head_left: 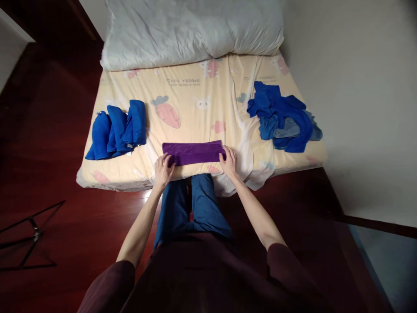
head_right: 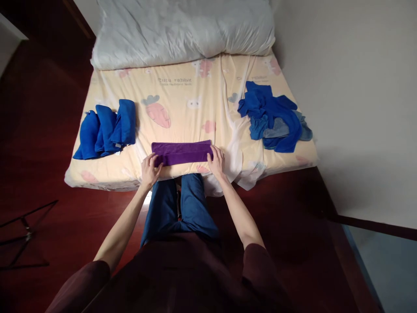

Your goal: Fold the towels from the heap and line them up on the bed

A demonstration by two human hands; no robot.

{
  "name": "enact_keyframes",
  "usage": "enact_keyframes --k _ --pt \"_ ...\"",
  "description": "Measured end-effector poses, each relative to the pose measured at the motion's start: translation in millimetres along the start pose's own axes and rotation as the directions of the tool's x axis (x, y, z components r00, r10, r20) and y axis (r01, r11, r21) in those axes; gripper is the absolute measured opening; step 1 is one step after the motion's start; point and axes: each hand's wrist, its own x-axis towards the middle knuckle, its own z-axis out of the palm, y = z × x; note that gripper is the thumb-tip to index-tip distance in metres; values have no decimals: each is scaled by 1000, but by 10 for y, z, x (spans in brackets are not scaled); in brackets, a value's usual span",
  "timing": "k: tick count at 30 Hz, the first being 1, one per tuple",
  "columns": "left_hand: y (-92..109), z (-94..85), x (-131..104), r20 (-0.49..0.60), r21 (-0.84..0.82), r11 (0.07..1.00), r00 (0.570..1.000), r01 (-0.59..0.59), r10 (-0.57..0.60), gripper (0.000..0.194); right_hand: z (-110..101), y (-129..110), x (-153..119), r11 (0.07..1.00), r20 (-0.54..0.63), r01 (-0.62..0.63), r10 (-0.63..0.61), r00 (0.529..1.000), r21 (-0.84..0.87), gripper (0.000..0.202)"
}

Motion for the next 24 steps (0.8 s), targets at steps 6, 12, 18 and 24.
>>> enact_keyframes --k 6,12,18,24 --pt "99 158 45 332 57 972 923 -227 196 62 41 -157 -67 959 429 281 -266 863 29 55" --pt "-153 207 98 355 99 983 928 -156 111 69 63 121 -63 979 456 200 -160 876 -41 61" --pt "-352 172 206 291 -20 998 955 -51 55 73 94 239 36 993 418 114 -118 901 36 67" --pt "-462 104 323 255 -270 957 966 107 -36 57 182 315 186 983 325 -94 38 945 156 65"
